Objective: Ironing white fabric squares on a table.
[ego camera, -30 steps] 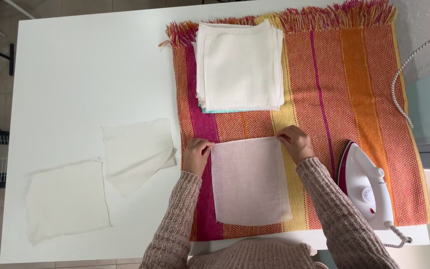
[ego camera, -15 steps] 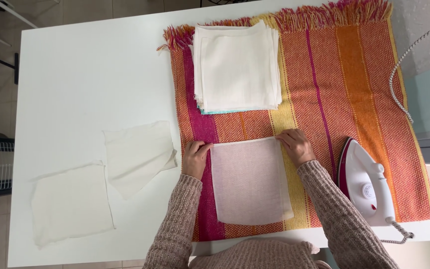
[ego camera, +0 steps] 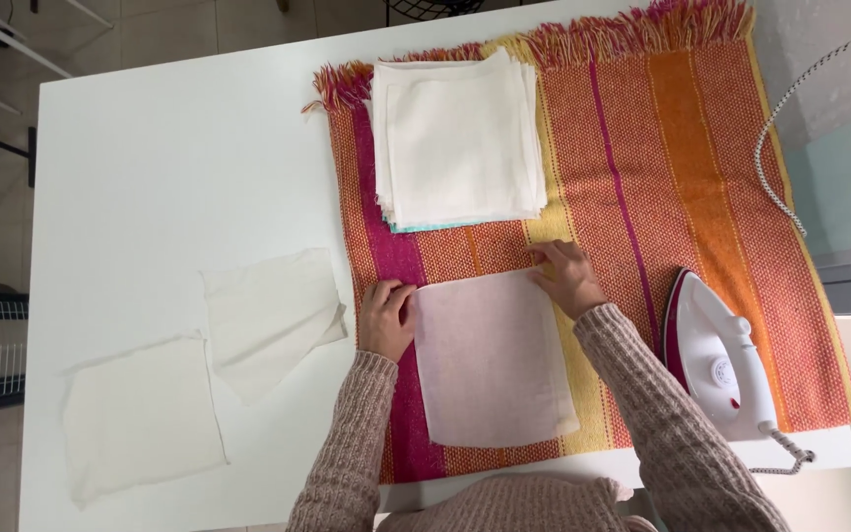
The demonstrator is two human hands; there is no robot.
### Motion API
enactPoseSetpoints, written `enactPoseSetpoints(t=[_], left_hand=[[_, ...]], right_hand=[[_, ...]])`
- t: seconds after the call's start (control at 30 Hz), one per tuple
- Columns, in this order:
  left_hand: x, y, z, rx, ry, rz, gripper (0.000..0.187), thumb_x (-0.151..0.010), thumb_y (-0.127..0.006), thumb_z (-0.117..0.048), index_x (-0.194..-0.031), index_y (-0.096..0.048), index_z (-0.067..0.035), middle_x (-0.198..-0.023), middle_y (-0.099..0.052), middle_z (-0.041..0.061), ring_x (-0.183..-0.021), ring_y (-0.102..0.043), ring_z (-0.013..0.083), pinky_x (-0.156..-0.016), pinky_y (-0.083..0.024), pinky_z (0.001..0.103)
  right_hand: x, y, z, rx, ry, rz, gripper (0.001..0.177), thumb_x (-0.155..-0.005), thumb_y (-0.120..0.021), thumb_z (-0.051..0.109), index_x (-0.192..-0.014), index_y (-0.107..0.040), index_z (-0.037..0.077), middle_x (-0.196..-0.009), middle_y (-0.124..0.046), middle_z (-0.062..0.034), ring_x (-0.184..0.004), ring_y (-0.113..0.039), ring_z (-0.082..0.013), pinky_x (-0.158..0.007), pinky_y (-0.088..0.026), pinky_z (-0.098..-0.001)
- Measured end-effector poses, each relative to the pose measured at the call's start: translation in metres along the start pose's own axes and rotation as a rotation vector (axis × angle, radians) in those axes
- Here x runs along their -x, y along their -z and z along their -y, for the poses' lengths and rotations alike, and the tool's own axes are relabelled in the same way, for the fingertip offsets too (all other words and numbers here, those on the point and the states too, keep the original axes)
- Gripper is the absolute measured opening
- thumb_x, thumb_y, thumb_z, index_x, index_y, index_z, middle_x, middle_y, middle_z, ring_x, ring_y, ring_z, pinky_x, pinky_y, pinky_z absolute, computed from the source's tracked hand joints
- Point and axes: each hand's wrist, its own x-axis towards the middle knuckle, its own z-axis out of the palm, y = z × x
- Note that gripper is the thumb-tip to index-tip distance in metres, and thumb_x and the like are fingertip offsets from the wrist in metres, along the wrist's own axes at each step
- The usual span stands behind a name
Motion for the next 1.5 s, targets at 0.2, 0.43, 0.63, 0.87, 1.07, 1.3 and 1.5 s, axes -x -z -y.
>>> enactPoseSetpoints(t=[0.2,0.43,0.63,0.87,1.07,1.3,1.5], left_hand=[[-0.001,-0.003,0.002,-0.003,-0.027,-0.035,0.012,-0.089,-0.074,-0.012,-0.099,-0.076,-0.018,-0.095,-0.067,0.0,-0.089,-0.066,0.026,-0.077,-0.058,0.039],[0.008,-0.011,0.015,-0.005,-0.093,-0.063,0.016,-0.089,-0.073,-0.008,-0.099,-0.076,-0.02,-0.091,-0.068,-0.001,-0.084,-0.065,0.0235,-0.074,-0.057,0.039],[0.016,-0.021,0.026,-0.033,-0.119,-0.045,0.019,-0.091,-0.07,-0.007,-0.102,-0.076,-0.021,-0.093,-0.068,-0.002,-0.085,-0.064,0.0217,-0.076,-0.056,0.036],[0.023,-0.025,0.029,-0.111,-0.132,-0.002,0.017,-0.094,-0.067,-0.009,-0.107,-0.075,-0.018,-0.1,-0.066,0.0,-0.092,-0.062,0.0217,-0.078,-0.054,0.037],[0.035,-0.03,0.016,-0.21,-0.128,0.051,0.031,-0.094,-0.059,-0.006,-0.121,-0.071,-0.015,-0.12,-0.063,0.005,-0.11,-0.058,0.0264,-0.082,-0.049,0.04],[-0.018,-0.042,-0.129,0.138,-0.105,0.276,0.063,-0.084,-0.069,0.0,-0.144,-0.05,0.004,-0.143,-0.054,0.028,-0.139,-0.041,0.0478,-0.117,-0.023,0.062],[-0.005,-0.084,-0.148,-0.039,-0.217,0.373,0.066,-0.1,-0.048,-0.039,-0.155,-0.034,-0.006,-0.163,-0.033,0.015,-0.155,-0.021,0.0312,-0.127,-0.007,0.053]], right_hand=[[-0.003,-0.005,-0.01,-0.01,-0.035,0.092,0.016,-0.086,-0.08,0.029,-0.098,-0.073,0.021,-0.103,-0.064,0.0015,-0.109,-0.059,-0.0243,-0.093,-0.05,-0.0436],[0.017,-0.005,-0.005,-0.037,0.092,-0.07,0.015,-0.086,-0.079,0.023,-0.101,-0.075,0.022,-0.101,-0.071,0.0014,-0.103,-0.065,-0.0211,-0.09,-0.054,-0.0365],[0.025,-0.008,-0.017,-0.152,0.123,-0.169,0.011,-0.085,-0.079,0.016,-0.095,-0.078,0.019,-0.1,-0.072,-0.0039,-0.103,-0.067,-0.0245,-0.094,-0.055,-0.0377],[0.028,-0.007,-0.018,-0.196,0.144,-0.19,0.008,-0.089,-0.075,0.014,-0.096,-0.078,0.016,-0.102,-0.072,-0.005,-0.101,-0.066,-0.0262,-0.093,-0.056,-0.0389],[0.036,-0.005,-0.016,-0.168,0.152,-0.217,0.013,-0.09,-0.072,0.01,-0.1,-0.08,0.015,-0.105,-0.071,-0.0047,-0.105,-0.064,-0.0254,-0.098,-0.054,-0.0373],[0.038,-0.007,-0.011,-0.205,0.138,-0.265,0.013,-0.093,-0.07,0.011,-0.101,-0.08,0.016,-0.106,-0.071,-0.0029,-0.106,-0.063,-0.0259,-0.098,-0.053,-0.0391],[0.045,-0.006,-0.021,0.023,0.169,-0.215,0.017,-0.09,-0.069,0.017,-0.102,-0.08,0.021,-0.112,-0.071,0.0011,-0.114,-0.062,-0.0239,-0.1,-0.052,-0.0373]])
